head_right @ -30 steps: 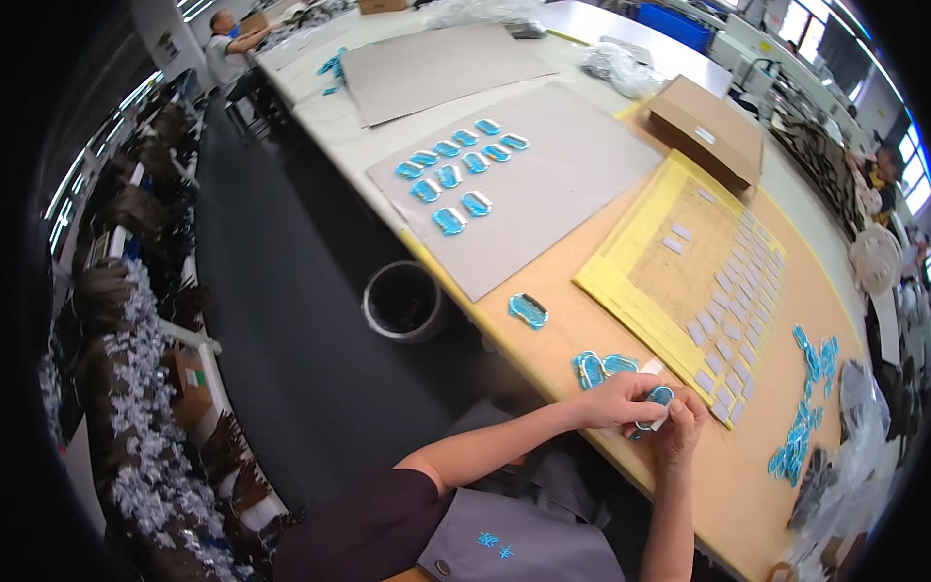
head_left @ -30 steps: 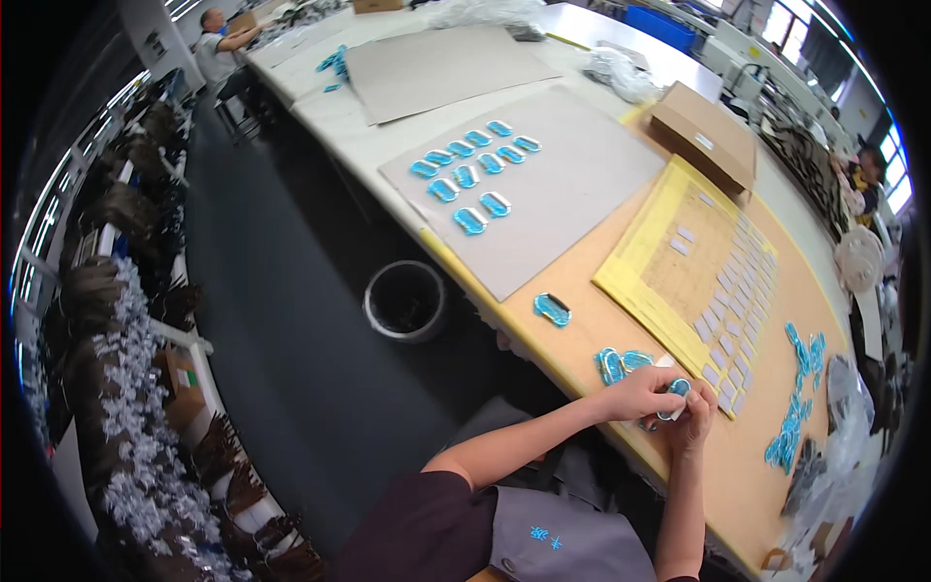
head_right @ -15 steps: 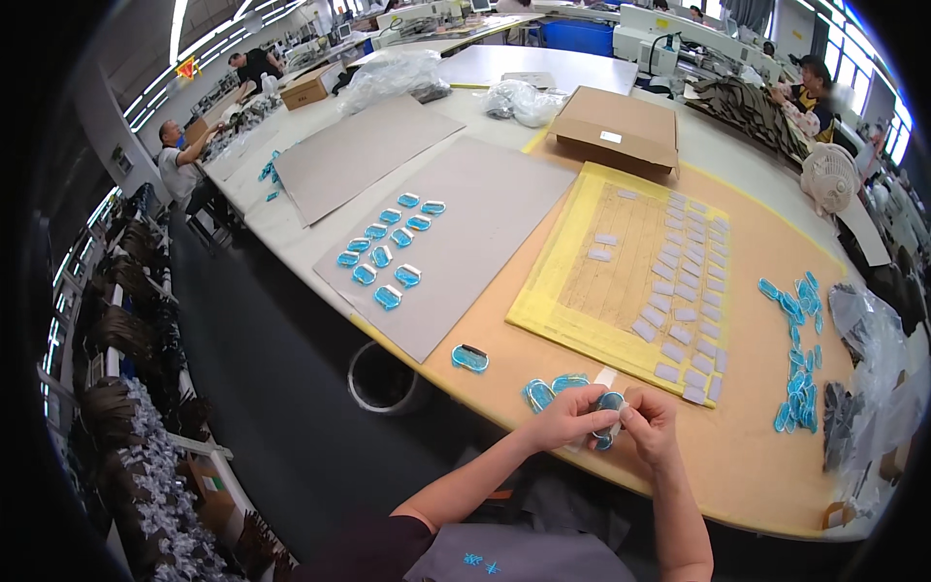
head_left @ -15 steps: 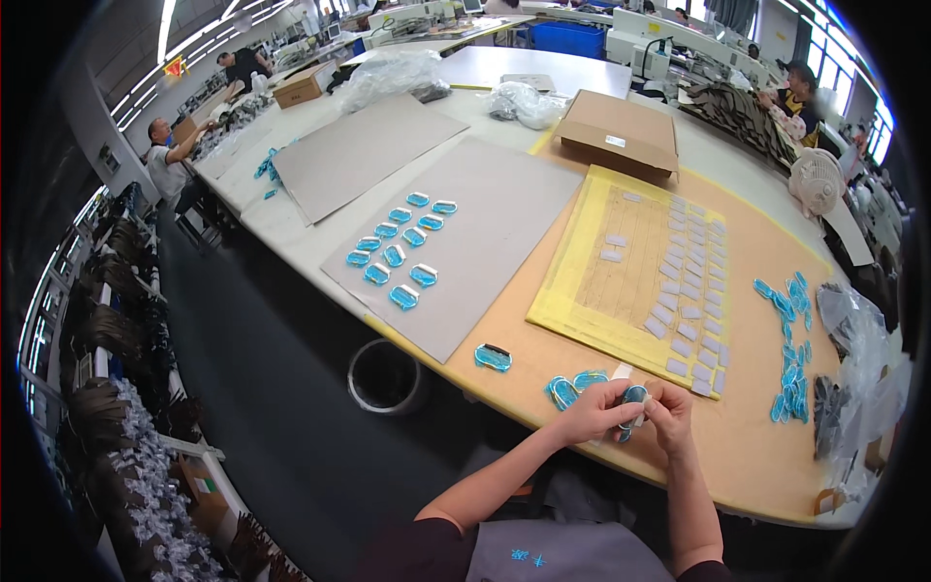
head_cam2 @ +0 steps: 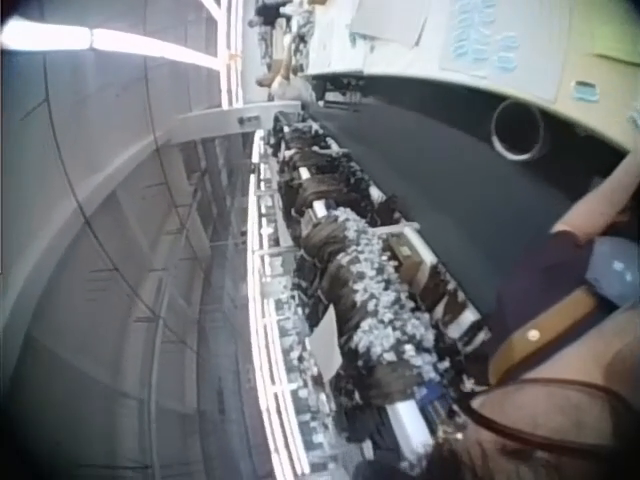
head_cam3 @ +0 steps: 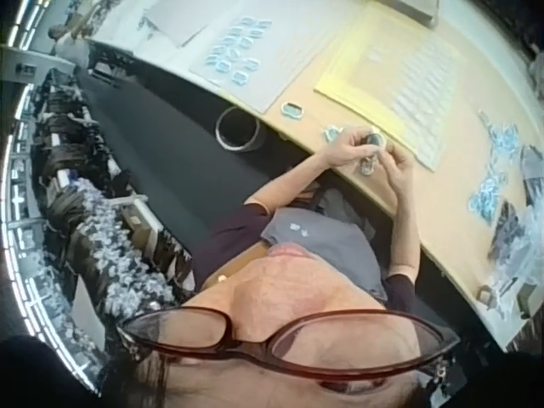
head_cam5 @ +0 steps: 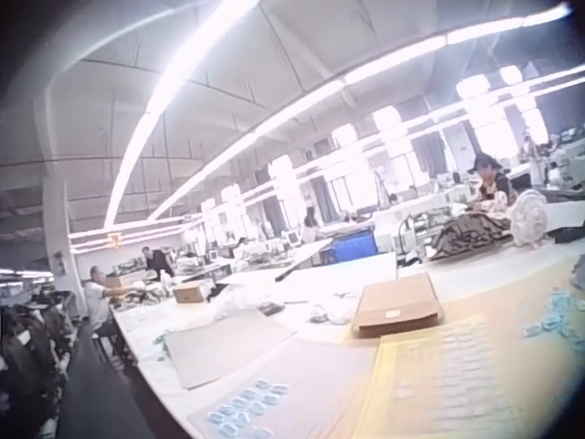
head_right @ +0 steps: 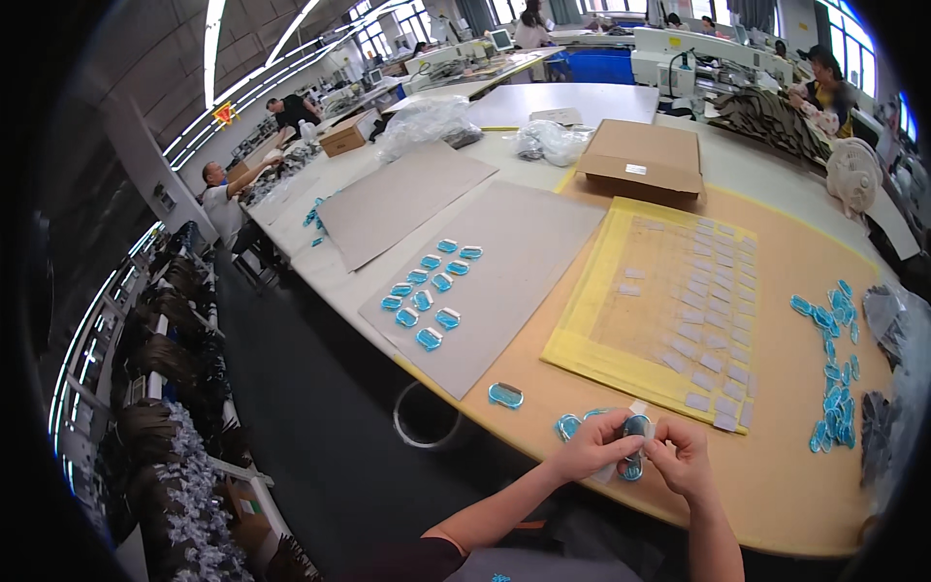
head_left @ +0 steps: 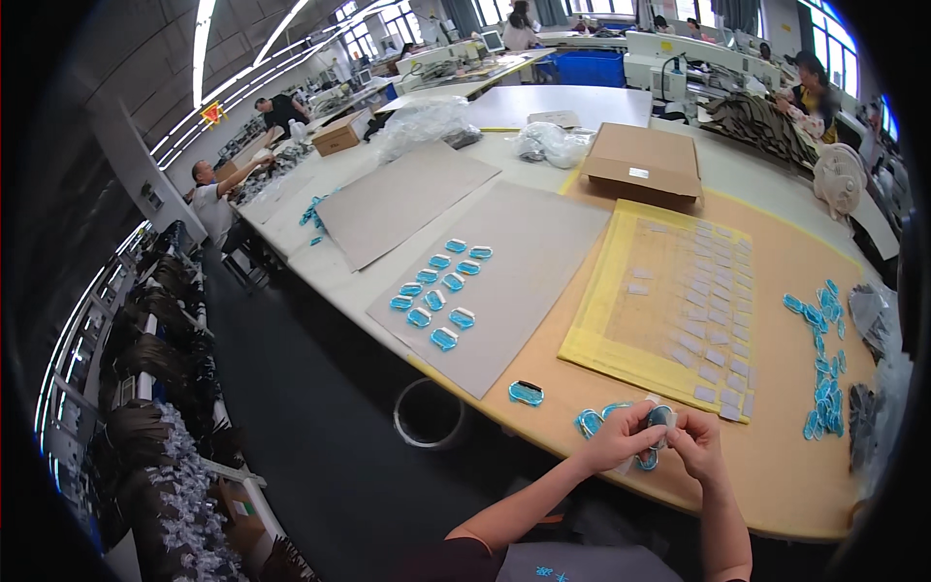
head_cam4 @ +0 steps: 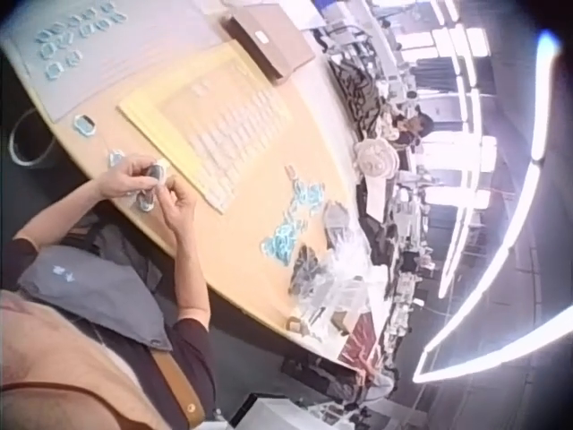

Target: Applying small adhesive backing strips to blue decorative leather components at a workshop table.

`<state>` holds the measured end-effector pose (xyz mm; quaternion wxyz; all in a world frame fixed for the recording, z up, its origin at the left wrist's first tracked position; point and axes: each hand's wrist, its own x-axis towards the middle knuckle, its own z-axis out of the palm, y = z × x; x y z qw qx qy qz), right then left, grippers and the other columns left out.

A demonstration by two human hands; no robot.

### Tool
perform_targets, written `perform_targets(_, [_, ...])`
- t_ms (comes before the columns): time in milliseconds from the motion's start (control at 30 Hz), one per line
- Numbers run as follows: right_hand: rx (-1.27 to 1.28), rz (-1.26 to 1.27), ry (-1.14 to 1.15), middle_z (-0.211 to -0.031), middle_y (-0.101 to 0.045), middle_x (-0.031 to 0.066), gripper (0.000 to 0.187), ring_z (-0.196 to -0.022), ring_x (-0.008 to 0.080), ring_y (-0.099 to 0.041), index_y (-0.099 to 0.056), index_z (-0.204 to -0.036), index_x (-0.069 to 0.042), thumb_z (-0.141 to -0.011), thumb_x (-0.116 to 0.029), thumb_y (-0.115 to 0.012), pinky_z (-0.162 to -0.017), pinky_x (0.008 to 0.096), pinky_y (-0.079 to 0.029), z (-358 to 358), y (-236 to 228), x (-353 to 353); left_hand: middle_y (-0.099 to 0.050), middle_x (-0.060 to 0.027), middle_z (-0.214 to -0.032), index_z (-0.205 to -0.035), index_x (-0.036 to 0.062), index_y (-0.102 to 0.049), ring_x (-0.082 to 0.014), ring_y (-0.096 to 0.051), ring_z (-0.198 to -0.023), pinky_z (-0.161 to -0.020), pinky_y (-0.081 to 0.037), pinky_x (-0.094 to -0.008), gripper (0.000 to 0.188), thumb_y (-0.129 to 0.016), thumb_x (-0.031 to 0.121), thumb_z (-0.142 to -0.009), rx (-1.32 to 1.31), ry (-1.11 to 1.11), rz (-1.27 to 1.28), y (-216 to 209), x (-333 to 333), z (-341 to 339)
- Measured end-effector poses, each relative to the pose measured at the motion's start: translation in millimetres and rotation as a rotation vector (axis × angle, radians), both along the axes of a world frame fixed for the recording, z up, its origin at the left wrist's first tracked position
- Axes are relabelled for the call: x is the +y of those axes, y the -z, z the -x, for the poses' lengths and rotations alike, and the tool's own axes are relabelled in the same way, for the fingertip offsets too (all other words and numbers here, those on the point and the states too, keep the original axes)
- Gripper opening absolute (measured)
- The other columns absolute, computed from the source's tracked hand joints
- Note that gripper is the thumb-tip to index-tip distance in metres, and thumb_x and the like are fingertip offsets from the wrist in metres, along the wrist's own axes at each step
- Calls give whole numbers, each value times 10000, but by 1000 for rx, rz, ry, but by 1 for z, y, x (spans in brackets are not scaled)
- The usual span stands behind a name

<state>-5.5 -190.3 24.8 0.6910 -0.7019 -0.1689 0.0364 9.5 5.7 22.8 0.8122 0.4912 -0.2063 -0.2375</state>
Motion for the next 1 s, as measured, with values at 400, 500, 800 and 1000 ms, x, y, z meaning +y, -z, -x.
perform_targets(400, [-12, 7, 56, -659, -492, -11, 214, -624, 74, -437, -501, -707, -45, -887, -67, -614, -574, 238, -363, -5, -8, 8, -593, 25, -828, -1018, 57, -573, -30, -549, -633, -564, -458, -184, 115, -588, 161, -970, 17, -104, -4, -3, -5, -2])
perform_targets(500, [-74, 102, 77, -635, -487, 5, 208, -609, 90, -449, -506, -705, -39, -866, -73, -633, -565, 251, -365, -3, -12, 10, -599, 25, -846, -1030, 55, -574, -30, -558, -646, -568, -459, -185, 120, -588, 158, -970, 40, -177, 21, -8, -4, 0])
perform_targets(800, [-215, 308, -29, -629, -530, 45, 177, -562, 145, -485, -544, -693, -43, -758, -58, -708, -536, 275, -392, -18, -25, -8, -623, -7, -896, -1054, 23, -583, -70, -612, -794, -719, -529, -232, 153, -648, 53, -919, -8, 73, -191, -15, 13, -28])
perform_targets(1000, [-261, 60, 102, -854, -576, 18, 235, -771, 115, -507, -582, -884, -56, -748, -89, -771, -669, 259, -396, -25, -26, -3, -601, -86, -1062, -1041, 6, -620, -140, -617, -929, -814, -516, -268, 169, -648, -50, -885, -193, -224, 123, -8, -6, -27])
